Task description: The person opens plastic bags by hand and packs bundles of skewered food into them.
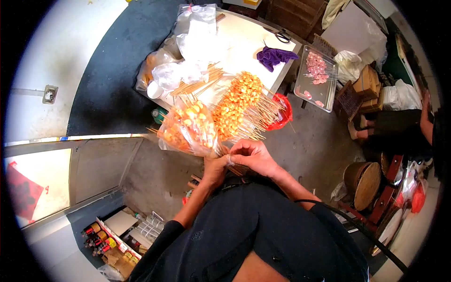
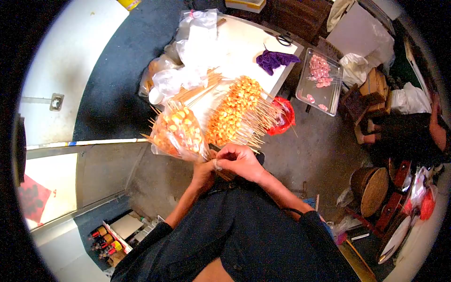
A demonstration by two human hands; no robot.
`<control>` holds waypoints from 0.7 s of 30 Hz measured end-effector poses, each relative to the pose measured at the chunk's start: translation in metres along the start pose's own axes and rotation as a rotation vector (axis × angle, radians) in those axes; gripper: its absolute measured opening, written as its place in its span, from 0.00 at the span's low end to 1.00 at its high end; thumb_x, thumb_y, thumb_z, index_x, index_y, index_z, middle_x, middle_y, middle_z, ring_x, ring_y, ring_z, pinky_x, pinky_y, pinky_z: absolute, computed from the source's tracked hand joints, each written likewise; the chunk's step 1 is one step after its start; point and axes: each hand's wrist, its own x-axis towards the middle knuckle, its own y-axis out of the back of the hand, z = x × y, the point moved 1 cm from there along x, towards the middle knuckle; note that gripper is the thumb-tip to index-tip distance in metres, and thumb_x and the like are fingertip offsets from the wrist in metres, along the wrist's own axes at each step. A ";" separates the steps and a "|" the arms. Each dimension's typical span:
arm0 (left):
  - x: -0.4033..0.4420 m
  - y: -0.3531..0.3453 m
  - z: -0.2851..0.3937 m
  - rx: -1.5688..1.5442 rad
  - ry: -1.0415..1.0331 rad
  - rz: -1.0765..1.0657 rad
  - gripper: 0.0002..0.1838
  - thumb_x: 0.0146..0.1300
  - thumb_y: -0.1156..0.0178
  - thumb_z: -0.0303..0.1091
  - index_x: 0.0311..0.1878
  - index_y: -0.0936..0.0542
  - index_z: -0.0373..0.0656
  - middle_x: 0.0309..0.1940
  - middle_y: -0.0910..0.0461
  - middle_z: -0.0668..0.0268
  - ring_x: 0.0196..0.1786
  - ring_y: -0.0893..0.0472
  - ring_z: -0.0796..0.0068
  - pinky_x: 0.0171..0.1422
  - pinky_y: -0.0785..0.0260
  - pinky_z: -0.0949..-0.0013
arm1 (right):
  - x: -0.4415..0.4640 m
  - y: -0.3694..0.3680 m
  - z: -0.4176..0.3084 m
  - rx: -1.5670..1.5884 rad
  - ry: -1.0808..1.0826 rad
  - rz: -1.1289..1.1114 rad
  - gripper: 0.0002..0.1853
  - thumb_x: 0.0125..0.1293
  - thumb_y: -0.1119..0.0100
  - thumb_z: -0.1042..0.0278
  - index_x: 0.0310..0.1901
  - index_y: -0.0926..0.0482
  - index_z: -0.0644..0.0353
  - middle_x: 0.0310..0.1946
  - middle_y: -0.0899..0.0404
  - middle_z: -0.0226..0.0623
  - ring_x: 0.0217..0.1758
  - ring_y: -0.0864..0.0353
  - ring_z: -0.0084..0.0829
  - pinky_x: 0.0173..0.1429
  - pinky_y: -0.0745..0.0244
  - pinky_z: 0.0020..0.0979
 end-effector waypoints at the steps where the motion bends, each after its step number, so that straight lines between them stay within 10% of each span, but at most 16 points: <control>1: 0.000 -0.003 0.001 -0.001 -0.002 0.005 0.10 0.50 0.37 0.21 0.36 0.25 0.39 0.29 0.25 0.70 0.31 0.25 0.78 0.37 0.31 0.75 | 0.000 0.001 -0.004 0.064 -0.037 0.001 0.07 0.59 0.37 0.78 0.40 0.21 0.63 0.34 0.19 0.28 0.38 0.22 0.18 0.45 0.26 0.23; 21: -0.007 -0.017 0.002 -0.011 0.027 -0.086 0.08 0.51 0.38 0.22 0.34 0.26 0.43 0.31 0.27 0.72 0.34 0.28 0.82 0.37 0.36 0.77 | -0.001 0.016 0.006 0.093 0.010 0.040 0.08 0.56 0.39 0.83 0.36 0.22 0.61 0.30 0.22 0.24 0.34 0.26 0.15 0.40 0.28 0.20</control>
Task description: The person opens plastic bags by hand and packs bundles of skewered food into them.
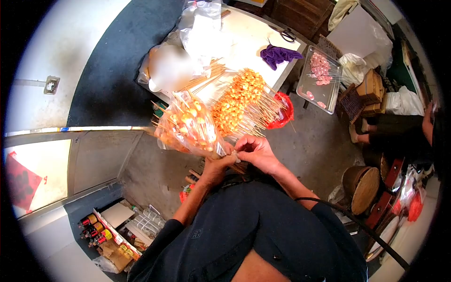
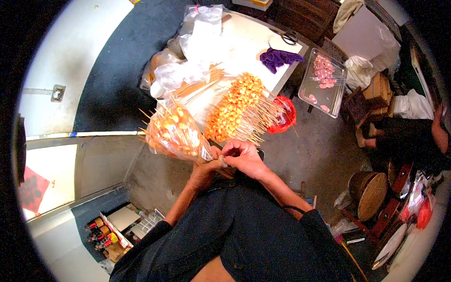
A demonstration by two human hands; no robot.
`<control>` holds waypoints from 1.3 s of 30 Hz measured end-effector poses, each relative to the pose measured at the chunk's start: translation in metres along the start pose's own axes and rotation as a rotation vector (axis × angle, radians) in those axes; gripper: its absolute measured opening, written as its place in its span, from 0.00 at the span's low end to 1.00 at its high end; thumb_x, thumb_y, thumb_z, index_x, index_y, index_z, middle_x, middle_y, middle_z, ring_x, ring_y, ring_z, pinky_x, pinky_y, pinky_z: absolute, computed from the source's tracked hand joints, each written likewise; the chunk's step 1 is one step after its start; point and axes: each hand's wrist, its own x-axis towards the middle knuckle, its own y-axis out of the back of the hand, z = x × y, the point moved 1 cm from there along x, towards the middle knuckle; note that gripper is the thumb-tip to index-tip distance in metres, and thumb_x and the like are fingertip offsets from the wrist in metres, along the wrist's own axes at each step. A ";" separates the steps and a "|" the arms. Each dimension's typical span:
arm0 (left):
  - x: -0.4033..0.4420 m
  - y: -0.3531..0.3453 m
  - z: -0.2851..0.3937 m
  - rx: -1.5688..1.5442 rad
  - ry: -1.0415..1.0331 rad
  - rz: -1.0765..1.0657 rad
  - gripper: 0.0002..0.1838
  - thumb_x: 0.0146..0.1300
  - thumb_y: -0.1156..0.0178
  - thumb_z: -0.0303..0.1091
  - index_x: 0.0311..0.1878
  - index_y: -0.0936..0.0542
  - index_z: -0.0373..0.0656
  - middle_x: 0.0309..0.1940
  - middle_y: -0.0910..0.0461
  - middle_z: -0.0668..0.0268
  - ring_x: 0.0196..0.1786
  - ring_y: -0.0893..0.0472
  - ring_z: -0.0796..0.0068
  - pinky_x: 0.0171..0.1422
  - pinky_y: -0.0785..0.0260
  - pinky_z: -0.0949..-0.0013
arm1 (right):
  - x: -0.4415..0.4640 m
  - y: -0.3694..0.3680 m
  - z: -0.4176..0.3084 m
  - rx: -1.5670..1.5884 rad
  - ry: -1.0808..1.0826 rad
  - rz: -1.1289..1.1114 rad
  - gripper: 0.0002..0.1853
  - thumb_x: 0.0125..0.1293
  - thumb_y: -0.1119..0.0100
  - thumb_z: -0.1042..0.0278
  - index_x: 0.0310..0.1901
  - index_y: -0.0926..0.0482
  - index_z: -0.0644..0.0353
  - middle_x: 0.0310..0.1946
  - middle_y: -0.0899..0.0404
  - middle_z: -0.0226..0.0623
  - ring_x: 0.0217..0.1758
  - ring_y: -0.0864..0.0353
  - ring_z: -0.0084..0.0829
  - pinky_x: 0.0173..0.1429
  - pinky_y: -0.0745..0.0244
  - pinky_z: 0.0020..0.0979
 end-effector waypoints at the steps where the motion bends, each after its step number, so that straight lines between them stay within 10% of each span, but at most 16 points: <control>1: -0.001 0.000 0.001 0.000 -0.003 0.004 0.08 0.51 0.38 0.22 0.34 0.26 0.43 0.31 0.27 0.72 0.34 0.28 0.82 0.37 0.36 0.77 | 0.000 0.000 0.001 -0.021 0.018 -0.005 0.08 0.56 0.39 0.83 0.36 0.22 0.60 0.30 0.23 0.24 0.34 0.26 0.14 0.39 0.29 0.20; 18: 0.006 0.002 -0.008 0.128 -0.114 0.331 0.07 0.51 0.37 0.20 0.32 0.25 0.39 0.26 0.24 0.70 0.27 0.25 0.80 0.32 0.32 0.75 | -0.004 -0.018 -0.018 -0.548 0.314 0.105 0.06 0.52 0.41 0.83 0.33 0.22 0.63 0.27 0.22 0.37 0.32 0.21 0.28 0.37 0.27 0.28; 24: 0.006 0.003 -0.007 0.145 -0.092 0.336 0.09 0.49 0.35 0.20 0.33 0.24 0.39 0.27 0.23 0.69 0.29 0.23 0.77 0.33 0.30 0.74 | -0.010 -0.013 -0.004 -0.042 0.009 0.072 0.06 0.55 0.38 0.81 0.36 0.21 0.64 0.32 0.18 0.33 0.35 0.19 0.21 0.42 0.23 0.24; 39: 0.003 0.005 -0.010 0.089 -0.106 0.310 0.06 0.50 0.39 0.21 0.33 0.24 0.38 0.26 0.23 0.68 0.29 0.24 0.78 0.33 0.33 0.76 | 0.000 0.003 0.020 0.094 -0.271 0.071 0.07 0.61 0.35 0.68 0.37 0.20 0.62 0.27 0.20 0.29 0.28 0.23 0.19 0.32 0.30 0.20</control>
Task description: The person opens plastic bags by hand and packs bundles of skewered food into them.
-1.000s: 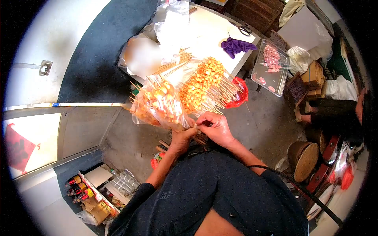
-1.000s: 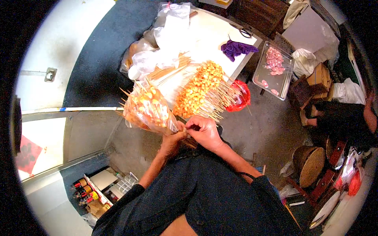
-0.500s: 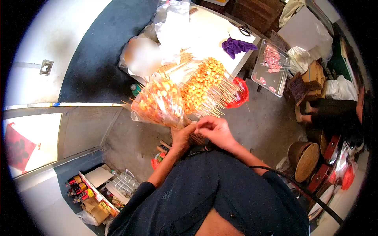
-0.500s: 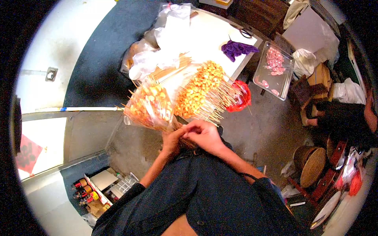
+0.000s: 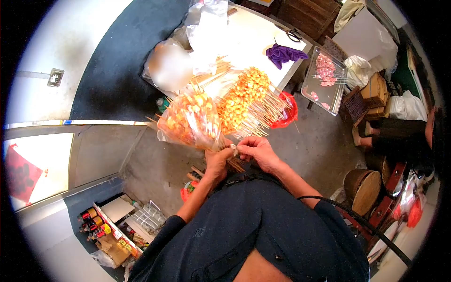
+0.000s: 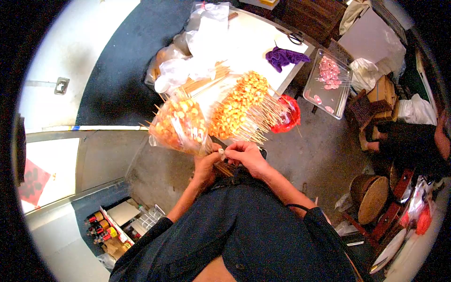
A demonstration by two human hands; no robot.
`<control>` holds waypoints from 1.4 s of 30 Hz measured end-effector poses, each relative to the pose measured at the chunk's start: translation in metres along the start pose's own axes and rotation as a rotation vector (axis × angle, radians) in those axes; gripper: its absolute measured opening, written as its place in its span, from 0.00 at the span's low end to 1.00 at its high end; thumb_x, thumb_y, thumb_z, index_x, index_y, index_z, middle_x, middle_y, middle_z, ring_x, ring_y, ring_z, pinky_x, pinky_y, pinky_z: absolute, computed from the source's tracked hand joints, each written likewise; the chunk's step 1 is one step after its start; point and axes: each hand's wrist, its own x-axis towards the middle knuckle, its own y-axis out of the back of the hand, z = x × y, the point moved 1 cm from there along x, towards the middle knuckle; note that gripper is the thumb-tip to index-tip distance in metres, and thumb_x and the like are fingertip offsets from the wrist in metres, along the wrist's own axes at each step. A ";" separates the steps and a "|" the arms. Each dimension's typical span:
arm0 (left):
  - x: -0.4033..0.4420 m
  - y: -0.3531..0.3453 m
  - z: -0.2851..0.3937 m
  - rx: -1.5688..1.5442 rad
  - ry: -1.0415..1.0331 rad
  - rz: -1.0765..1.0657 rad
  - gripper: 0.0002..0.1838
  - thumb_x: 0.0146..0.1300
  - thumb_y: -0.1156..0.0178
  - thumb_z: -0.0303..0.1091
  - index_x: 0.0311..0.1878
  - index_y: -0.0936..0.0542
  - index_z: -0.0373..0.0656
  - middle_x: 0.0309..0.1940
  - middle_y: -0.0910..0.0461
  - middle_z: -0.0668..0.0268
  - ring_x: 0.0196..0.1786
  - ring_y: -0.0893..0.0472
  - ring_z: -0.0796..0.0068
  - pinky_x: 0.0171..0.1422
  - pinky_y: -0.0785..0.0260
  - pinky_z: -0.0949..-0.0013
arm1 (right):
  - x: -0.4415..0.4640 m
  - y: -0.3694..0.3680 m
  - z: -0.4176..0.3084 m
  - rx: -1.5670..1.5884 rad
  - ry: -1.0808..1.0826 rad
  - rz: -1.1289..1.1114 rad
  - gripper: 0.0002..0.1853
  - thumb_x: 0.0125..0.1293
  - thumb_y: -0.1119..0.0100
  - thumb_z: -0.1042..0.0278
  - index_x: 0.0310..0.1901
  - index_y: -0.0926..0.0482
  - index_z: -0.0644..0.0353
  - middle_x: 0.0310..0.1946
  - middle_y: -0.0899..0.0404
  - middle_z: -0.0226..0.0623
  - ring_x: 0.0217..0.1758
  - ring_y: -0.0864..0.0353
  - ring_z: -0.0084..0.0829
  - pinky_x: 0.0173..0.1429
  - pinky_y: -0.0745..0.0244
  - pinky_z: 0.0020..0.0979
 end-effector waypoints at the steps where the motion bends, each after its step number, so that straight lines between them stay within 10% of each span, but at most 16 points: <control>1: 0.001 0.001 -0.002 -0.001 0.002 -0.001 0.06 0.50 0.39 0.21 0.33 0.24 0.38 0.26 0.23 0.68 0.29 0.24 0.78 0.33 0.33 0.76 | 0.000 -0.001 0.000 -0.001 -0.001 0.002 0.07 0.61 0.35 0.68 0.37 0.20 0.62 0.27 0.20 0.29 0.28 0.23 0.19 0.32 0.30 0.20; 25: -0.003 -0.004 0.004 -0.019 0.014 0.009 0.10 0.55 0.35 0.25 0.39 0.23 0.37 0.32 0.21 0.67 0.32 0.22 0.78 0.35 0.30 0.76 | -0.001 -0.009 -0.009 -0.038 0.089 -0.029 0.04 0.63 0.38 0.72 0.37 0.20 0.61 0.27 0.22 0.27 0.24 0.27 0.16 0.28 0.31 0.18; 32: -0.008 0.014 0.014 -0.044 0.177 -0.314 0.18 0.52 0.34 0.28 0.46 0.25 0.38 0.40 0.22 0.67 0.45 0.23 0.76 0.51 0.31 0.70 | -0.003 0.005 0.005 -0.021 0.083 -0.102 0.06 0.65 0.39 0.67 0.35 0.21 0.60 0.23 0.22 0.27 0.22 0.24 0.16 0.26 0.30 0.19; 42: 0.021 0.010 0.013 0.204 -0.155 -0.187 0.29 0.50 0.32 0.24 0.56 0.33 0.39 0.45 0.23 0.63 0.48 0.23 0.73 0.55 0.29 0.67 | 0.012 -0.008 -0.019 0.129 0.154 0.018 0.11 0.69 0.45 0.64 0.30 0.24 0.61 0.21 0.27 0.26 0.19 0.31 0.16 0.24 0.34 0.20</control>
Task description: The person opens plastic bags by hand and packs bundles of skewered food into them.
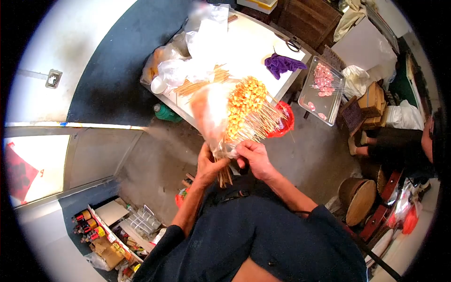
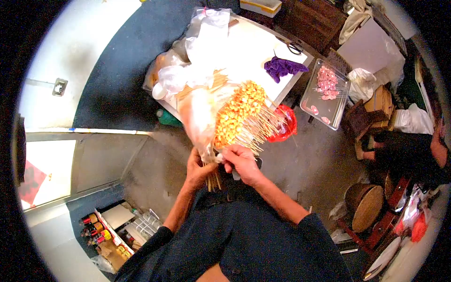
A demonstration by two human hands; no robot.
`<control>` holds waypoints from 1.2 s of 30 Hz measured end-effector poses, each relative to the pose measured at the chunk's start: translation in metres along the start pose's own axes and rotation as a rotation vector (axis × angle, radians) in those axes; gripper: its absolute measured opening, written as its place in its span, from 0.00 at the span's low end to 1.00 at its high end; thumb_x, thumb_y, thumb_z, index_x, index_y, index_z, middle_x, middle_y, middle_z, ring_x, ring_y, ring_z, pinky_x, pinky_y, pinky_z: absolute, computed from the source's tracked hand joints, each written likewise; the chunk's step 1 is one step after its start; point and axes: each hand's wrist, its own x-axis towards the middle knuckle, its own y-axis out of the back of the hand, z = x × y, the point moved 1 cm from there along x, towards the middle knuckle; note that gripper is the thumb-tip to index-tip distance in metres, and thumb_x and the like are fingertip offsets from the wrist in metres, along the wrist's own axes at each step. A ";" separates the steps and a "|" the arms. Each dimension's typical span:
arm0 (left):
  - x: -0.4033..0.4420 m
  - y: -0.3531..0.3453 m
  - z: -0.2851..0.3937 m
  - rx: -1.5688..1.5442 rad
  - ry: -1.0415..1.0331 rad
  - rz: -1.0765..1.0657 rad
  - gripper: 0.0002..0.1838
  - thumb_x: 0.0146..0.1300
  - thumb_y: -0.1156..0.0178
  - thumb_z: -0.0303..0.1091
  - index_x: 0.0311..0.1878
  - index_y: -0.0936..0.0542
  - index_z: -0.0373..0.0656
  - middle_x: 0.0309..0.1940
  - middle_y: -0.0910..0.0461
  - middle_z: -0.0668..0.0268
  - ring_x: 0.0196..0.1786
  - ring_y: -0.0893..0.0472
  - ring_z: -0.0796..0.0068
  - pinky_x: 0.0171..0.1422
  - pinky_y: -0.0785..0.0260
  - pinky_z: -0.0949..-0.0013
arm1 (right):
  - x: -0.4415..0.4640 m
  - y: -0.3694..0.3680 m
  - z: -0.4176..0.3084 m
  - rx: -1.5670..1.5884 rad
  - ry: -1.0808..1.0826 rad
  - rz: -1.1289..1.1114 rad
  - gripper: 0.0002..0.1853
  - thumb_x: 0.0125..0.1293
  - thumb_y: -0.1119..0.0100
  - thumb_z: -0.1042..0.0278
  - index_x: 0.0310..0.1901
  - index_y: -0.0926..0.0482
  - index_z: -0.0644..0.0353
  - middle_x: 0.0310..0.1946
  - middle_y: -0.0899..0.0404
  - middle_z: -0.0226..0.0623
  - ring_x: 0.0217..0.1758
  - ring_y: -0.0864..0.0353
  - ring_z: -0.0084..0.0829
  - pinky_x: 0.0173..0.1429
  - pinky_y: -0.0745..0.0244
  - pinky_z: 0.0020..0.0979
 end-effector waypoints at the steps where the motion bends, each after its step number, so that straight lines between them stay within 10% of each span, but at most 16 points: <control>1: 0.010 0.003 0.004 -0.017 -0.061 -0.024 0.27 0.51 0.33 0.24 0.55 0.32 0.38 0.45 0.23 0.63 0.47 0.23 0.74 0.52 0.28 0.68 | 0.008 -0.008 0.001 -0.060 0.015 -0.009 0.11 0.68 0.45 0.64 0.29 0.24 0.61 0.20 0.27 0.26 0.18 0.32 0.16 0.23 0.36 0.19; 5: 0.044 0.022 -0.011 0.181 -0.076 -0.105 0.24 0.51 0.32 0.28 0.49 0.32 0.39 0.42 0.24 0.62 0.43 0.23 0.74 0.49 0.29 0.69 | 0.036 -0.024 0.014 -0.126 0.036 0.060 0.13 0.68 0.45 0.65 0.26 0.25 0.60 0.19 0.28 0.25 0.17 0.34 0.15 0.22 0.39 0.19; 8: 0.062 0.031 -0.002 0.892 -0.341 -0.083 0.25 0.50 0.32 0.29 0.49 0.33 0.40 0.40 0.25 0.57 0.43 0.24 0.69 0.48 0.30 0.68 | 0.039 -0.034 0.017 -0.171 0.059 0.104 0.11 0.67 0.45 0.67 0.28 0.25 0.60 0.20 0.28 0.26 0.17 0.36 0.14 0.21 0.43 0.17; 11: 0.093 0.033 -0.004 0.735 -0.337 -0.058 0.24 0.51 0.41 0.24 0.53 0.33 0.40 0.39 0.26 0.47 0.45 0.26 0.41 0.46 0.31 0.53 | 0.066 -0.041 0.027 -0.215 0.079 0.206 0.11 0.66 0.44 0.67 0.26 0.26 0.59 0.19 0.29 0.25 0.17 0.37 0.14 0.20 0.44 0.18; 17: 0.167 0.076 -0.023 0.692 -0.115 -0.178 0.24 0.56 0.47 0.24 0.58 0.34 0.44 0.38 0.25 0.41 0.43 0.24 0.39 0.44 0.31 0.51 | 0.107 -0.043 0.023 -0.358 0.150 0.247 0.10 0.65 0.42 0.68 0.27 0.25 0.61 0.18 0.30 0.24 0.18 0.35 0.14 0.22 0.40 0.19; 23: 0.257 0.082 -0.021 0.843 -0.320 -0.216 0.12 0.66 0.52 0.37 0.46 0.34 0.40 0.25 0.26 0.50 0.32 0.23 0.51 0.37 0.32 0.55 | 0.074 -0.024 0.012 -0.480 0.060 0.356 0.08 0.64 0.42 0.68 0.31 0.23 0.64 0.19 0.26 0.27 0.21 0.27 0.18 0.26 0.33 0.24; 36: 0.397 0.057 -0.102 1.082 -0.441 -0.378 0.31 0.56 0.41 0.29 0.64 0.38 0.42 0.39 0.21 0.53 0.40 0.20 0.51 0.40 0.28 0.55 | -0.151 0.036 0.094 0.048 -0.291 1.186 0.04 0.60 0.40 0.74 0.32 0.22 0.65 0.23 0.24 0.34 0.21 0.27 0.25 0.25 0.30 0.26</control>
